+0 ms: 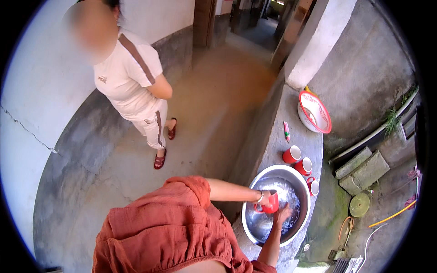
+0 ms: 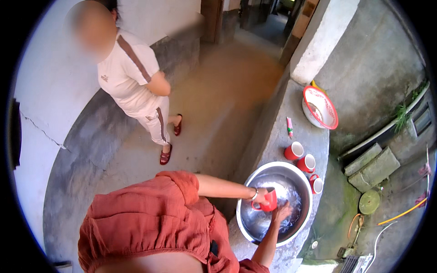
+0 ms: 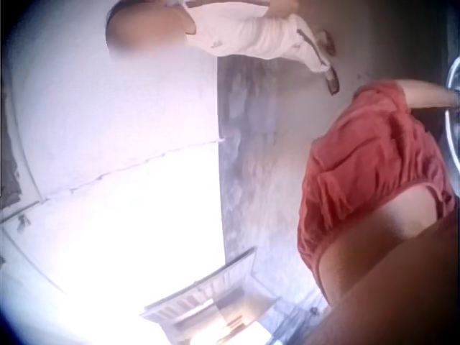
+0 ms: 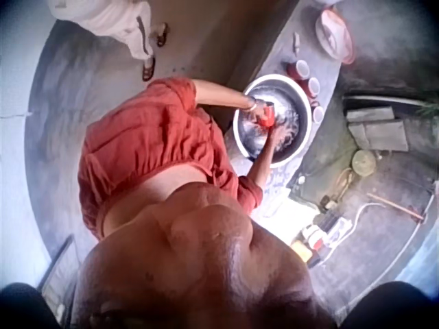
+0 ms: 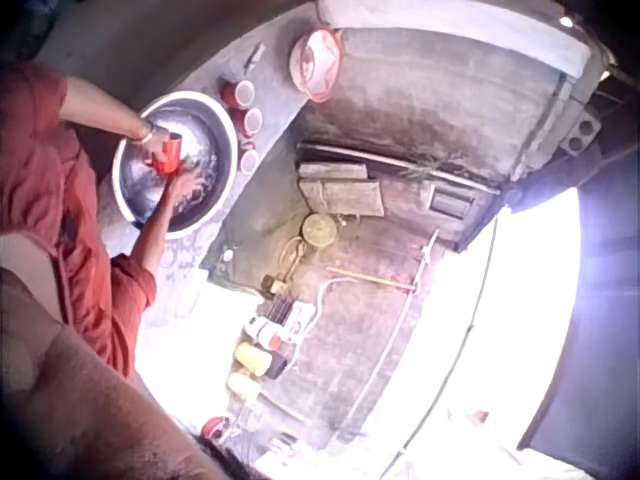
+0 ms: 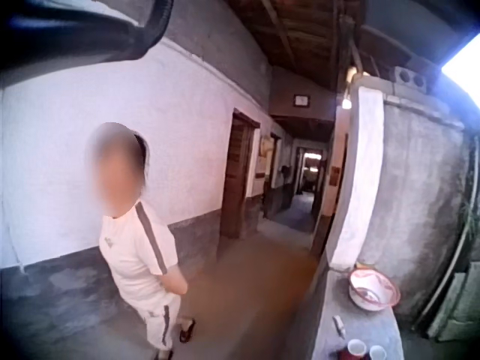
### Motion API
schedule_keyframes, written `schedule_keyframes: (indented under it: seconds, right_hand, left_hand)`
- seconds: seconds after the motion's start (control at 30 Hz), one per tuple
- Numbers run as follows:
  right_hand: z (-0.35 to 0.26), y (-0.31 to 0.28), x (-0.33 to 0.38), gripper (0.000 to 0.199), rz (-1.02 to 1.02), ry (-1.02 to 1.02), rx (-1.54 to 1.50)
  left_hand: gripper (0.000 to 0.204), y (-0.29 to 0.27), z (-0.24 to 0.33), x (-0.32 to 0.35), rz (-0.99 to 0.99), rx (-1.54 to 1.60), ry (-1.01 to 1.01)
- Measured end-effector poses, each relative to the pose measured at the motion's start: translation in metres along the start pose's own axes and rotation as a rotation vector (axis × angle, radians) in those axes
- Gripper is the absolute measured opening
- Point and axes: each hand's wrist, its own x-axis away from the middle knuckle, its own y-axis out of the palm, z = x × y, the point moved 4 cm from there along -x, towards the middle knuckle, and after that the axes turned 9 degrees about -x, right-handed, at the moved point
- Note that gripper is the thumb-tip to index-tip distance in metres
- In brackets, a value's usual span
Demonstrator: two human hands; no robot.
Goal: The person washes red cups by hand in a metal basin filled with water. They scrub the inside and outside of each cup and place the cleaned cups on a concrete ledge next to the basin. A second person is visible in the background, standing and then lying down on a mat.
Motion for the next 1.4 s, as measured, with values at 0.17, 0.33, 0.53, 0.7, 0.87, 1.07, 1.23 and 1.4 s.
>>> schedule_keyframes:
  seconds: [0.17,0.33,0.53,0.7,0.87,1.07,1.23,1.4]
  right_hand:
    - [-0.061,-0.046,-0.052,0.024,-0.205,0.858,-1.629]
    - [-0.127,-0.118,-0.078,0.036,-0.137,0.151,-0.94]
    - [-0.058,-0.086,-0.079,0.06,-0.883,0.883,-1.602]
    - [-0.057,-0.103,-0.079,0.046,-0.759,1.205,-1.542]
    - [-0.062,-0.074,-0.062,0.054,-0.691,0.943,-1.185]
    - [-0.024,-0.066,-0.057,0.052,-0.327,0.677,-0.228]
    - [-0.013,-0.007,-0.023,0.043,-0.407,0.421,-0.277]
    - [-0.014,-0.035,-0.041,0.032,-0.642,0.289,-0.427]
  left_hand:
    - [0.024,-0.017,-0.026,-0.021,0.058,-0.005,0.07]
    - [0.024,-0.006,0.0,-0.005,-0.134,0.022,-0.02]
    - [0.01,0.022,0.008,-0.001,-0.218,-0.434,0.754]
    - [0.019,0.003,0.013,-0.002,-0.252,-0.492,0.696]
    - [0.032,0.002,0.021,0.01,-0.373,-0.113,-0.099]
    - [0.032,-0.007,0.001,0.002,-0.278,0.006,-0.083]
    - [0.029,-0.011,-0.004,-0.009,-0.202,-0.067,-0.106]
    - [0.027,-0.019,-0.009,-0.007,-0.14,-0.13,-0.123]
